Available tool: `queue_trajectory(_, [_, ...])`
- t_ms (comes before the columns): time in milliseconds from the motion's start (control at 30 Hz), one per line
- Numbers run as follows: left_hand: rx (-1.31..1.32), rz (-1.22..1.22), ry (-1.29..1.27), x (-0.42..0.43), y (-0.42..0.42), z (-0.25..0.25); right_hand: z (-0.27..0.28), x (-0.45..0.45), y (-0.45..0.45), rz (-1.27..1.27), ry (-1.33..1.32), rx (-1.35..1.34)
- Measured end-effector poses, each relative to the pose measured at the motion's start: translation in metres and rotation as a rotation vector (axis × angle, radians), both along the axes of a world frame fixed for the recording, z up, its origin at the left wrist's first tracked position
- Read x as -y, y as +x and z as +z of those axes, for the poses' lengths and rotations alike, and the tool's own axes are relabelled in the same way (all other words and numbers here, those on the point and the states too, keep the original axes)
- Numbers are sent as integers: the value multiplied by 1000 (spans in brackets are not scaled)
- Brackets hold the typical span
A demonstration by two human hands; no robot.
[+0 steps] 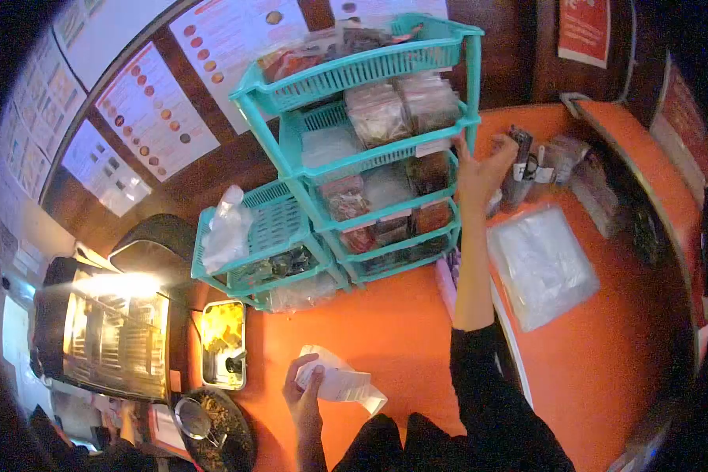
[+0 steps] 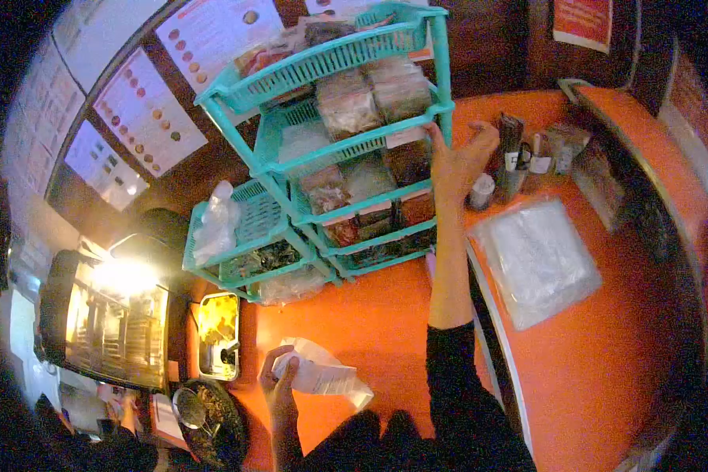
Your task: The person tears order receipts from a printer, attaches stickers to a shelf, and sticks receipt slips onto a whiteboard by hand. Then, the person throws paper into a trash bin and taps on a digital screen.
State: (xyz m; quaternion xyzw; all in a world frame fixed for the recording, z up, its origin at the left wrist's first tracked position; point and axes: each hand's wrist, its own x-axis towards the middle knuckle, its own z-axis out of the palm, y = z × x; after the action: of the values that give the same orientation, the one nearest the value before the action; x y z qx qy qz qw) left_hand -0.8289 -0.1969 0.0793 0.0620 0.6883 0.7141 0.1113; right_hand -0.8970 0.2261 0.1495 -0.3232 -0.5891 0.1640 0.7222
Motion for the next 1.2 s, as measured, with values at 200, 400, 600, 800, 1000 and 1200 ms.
queue_trajectory(200, [-29,-21,22,-7,3,12,-1,20,1,323,-253,145])
queue_trajectory(400, [-86,-52,11,-9,8,17,15,20,11,7,74,260])
queue_trajectory(600, [-104,-45,54,-6,15,39,-4,6,40,117,77,222])
queue_trajectory(800, [-170,-17,96,1,30,64,-35,140,97,913,-264,236])
queue_trajectory(1000, [-217,0,116,15,52,79,-34,252,163,1742,-214,439])
queue_trajectory(1200, [-158,92,226,34,62,73,-28,281,203,1951,-449,426])
